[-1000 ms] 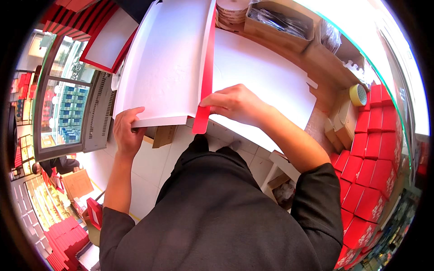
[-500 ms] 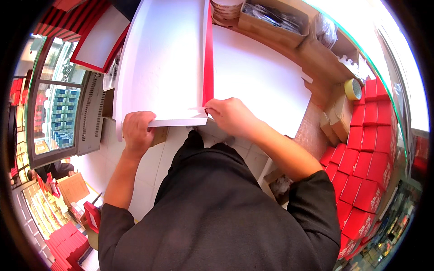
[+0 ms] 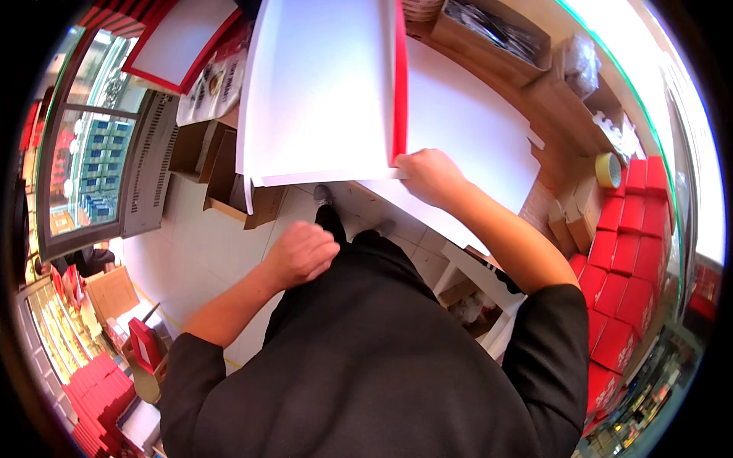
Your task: The person assembles flat white cardboard boxes by folding the flaps and securing them with red adhesive tape. They work on a wooden table, handling each box individually, folding the sides, and applying tape to the seams to form the final rectangular shape.
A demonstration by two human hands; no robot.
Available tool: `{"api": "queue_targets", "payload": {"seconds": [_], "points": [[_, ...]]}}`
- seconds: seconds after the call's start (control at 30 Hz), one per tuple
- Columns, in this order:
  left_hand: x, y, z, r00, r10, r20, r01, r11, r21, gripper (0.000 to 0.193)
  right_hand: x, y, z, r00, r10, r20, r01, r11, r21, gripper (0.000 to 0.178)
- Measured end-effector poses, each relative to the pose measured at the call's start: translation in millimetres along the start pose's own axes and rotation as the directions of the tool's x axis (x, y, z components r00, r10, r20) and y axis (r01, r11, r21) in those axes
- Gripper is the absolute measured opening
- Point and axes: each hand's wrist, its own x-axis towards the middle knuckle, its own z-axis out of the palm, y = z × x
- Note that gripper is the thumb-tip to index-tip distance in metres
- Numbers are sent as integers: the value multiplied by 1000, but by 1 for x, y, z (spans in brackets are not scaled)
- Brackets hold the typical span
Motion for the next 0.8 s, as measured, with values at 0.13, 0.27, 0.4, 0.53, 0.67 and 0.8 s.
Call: {"api": "queue_targets", "payload": {"seconds": [0.13, 0.27, 0.4, 0.53, 0.67, 0.8], "points": [[-55, -35, 5, 536, -844, -15, 694, 451, -562, 31, -15, 12, -10, 995, -24, -96, 40, 986, 164, 29], [-24, -58, -56, 726, -538, -428, 449, 843, -297, 44, -23, 7, -25, 994, -32, -108, 57, 970, 237, 28], [-7, -64, -81, 830, -427, -358, 301, 884, -357, 43, -25, 4, -26, 994, -25, -102, 49, 971, 233, 27], [3, -75, -94, 887, -424, -184, 331, 860, -387, 35, -25, 5, -23, 992, -25, -123, 57, 961, 269, 33], [4, -79, -101, 868, -497, -6, 404, 712, -574, 21, -26, 0, -21, 992, 9, -123, 26, 962, 274, 34], [-9, -79, -78, 765, -643, 36, 328, 341, -881, 13, -25, -12, -21, 985, 55, -166, -3, 955, 298, 35]]}}
